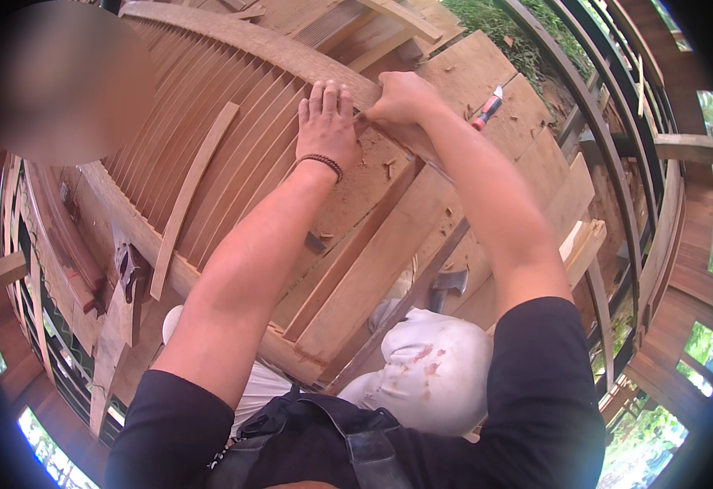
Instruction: The person assembles a wooden structure by applying glue to thin wooden strips and securing them with a hammer. The person repeatedly places strips, taps them into position, and adjusts alignment within a curved wooden frame.
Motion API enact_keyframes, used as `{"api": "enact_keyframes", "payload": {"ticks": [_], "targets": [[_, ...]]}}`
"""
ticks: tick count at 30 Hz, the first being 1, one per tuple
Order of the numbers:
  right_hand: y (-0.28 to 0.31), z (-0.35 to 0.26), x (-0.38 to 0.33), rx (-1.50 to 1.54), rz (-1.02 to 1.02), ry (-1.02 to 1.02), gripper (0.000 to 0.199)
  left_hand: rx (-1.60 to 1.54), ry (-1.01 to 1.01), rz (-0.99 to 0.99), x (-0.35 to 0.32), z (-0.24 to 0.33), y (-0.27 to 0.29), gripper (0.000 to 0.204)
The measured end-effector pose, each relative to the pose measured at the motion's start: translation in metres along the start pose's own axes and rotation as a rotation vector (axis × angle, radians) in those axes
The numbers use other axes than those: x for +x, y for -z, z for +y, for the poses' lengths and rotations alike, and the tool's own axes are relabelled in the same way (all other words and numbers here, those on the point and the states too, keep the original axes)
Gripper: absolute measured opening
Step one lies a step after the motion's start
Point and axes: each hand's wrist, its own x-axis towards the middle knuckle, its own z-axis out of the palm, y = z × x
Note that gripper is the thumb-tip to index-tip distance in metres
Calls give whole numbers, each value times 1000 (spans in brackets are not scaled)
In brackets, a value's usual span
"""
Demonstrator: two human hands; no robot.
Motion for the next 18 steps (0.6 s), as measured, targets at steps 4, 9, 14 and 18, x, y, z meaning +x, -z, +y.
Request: {"api": "enact_keyframes", "payload": {"ticks": [4, 9, 14, 18], "targets": [[-6, 9, 4, 5, 9, -2, 66, 52, -4, -54, 1, 3, 1, 73], [-2, 3, 3, 37, 8, 20, 68, -12, 2, -20, 3, 1, 0, 79], [-12, 8, -61, 268, 753, 143, 58, 10, -8, -61, 3, -5, 2, 102], [-11, 45, -231, 937, 1097, 84, 17, -8, 10, -34, -5, -25, 3, 111]]}}
